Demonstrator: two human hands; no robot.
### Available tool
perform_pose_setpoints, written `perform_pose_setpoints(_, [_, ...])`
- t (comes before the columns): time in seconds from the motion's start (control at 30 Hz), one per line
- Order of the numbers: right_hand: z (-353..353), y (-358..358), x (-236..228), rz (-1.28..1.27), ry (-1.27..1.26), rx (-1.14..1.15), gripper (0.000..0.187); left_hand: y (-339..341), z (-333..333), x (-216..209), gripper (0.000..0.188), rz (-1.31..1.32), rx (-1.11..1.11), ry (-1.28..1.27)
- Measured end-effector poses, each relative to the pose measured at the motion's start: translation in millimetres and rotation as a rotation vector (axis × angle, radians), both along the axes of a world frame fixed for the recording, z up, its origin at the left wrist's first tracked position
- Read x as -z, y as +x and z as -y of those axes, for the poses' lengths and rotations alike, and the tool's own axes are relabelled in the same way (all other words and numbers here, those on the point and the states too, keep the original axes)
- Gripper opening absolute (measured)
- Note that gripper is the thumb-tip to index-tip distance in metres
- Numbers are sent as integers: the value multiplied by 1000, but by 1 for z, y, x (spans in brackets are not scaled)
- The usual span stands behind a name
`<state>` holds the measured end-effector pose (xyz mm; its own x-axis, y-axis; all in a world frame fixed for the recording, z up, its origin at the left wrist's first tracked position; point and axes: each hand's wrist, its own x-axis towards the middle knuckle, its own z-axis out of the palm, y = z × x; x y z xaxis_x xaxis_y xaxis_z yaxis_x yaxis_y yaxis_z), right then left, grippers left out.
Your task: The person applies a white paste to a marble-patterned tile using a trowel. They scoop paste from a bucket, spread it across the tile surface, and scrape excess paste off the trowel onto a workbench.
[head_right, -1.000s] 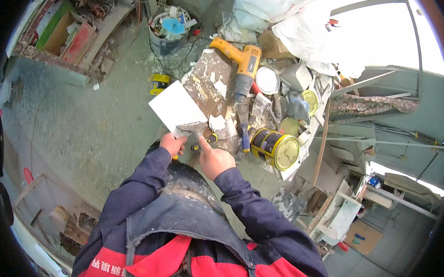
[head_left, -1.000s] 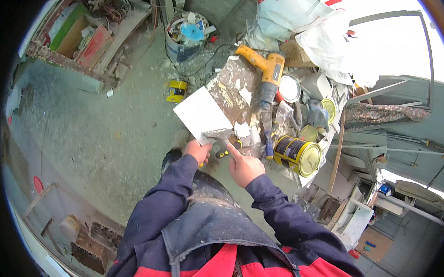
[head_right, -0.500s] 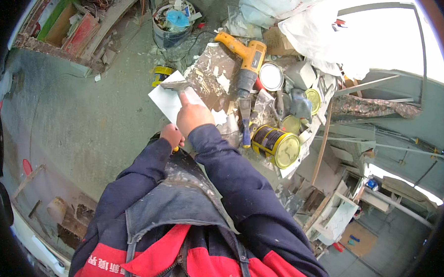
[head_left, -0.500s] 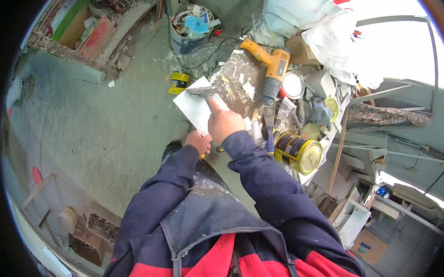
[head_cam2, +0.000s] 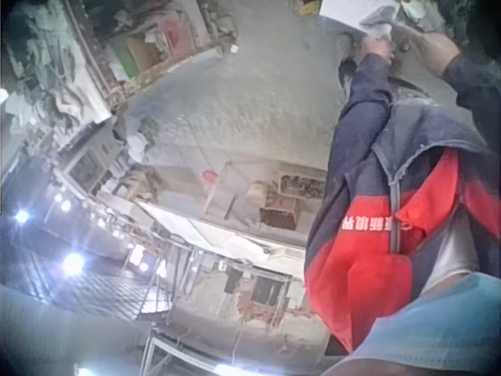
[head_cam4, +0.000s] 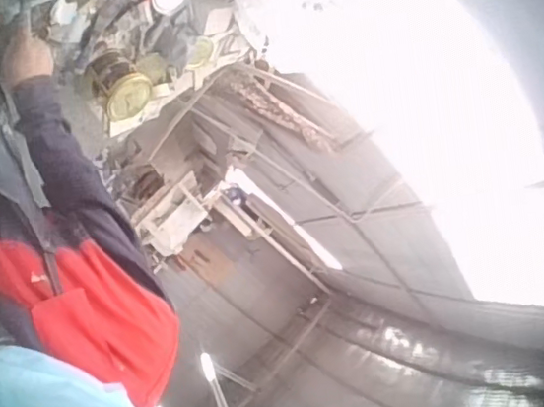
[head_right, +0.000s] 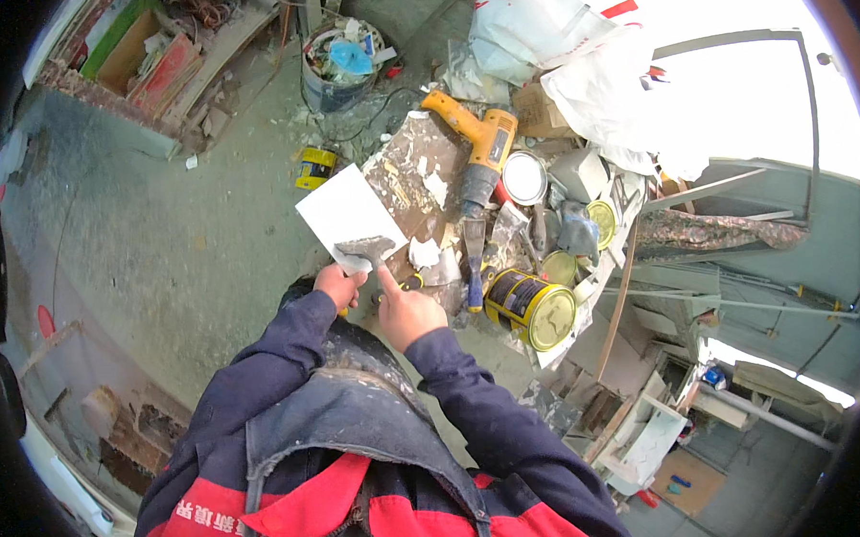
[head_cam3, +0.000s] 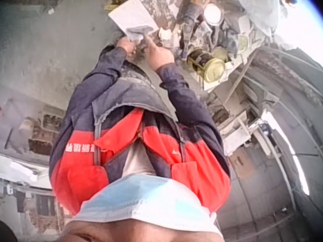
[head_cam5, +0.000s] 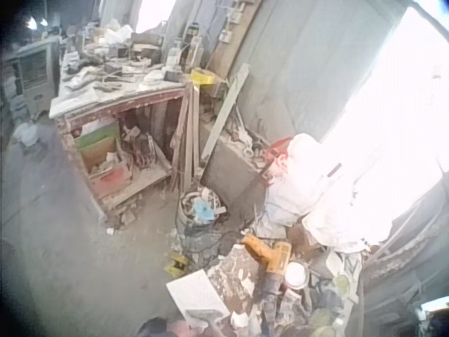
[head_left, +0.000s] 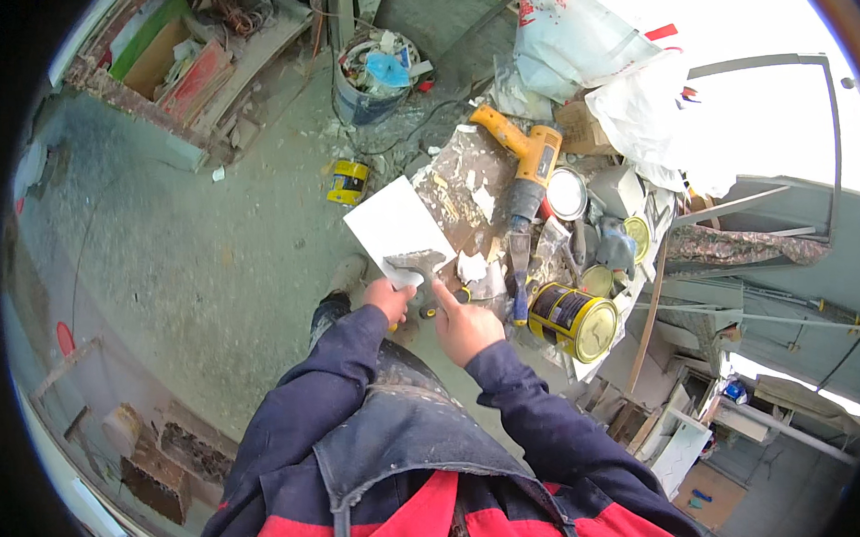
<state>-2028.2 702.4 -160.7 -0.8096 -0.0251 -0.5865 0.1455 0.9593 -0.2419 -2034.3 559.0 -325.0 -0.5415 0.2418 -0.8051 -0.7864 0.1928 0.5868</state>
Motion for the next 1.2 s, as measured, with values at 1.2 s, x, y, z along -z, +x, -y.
perform_pose_setpoints(1.2, [-11,-18,24,-323,-8,104,55,-3,5,-7,30,18,88,-7])
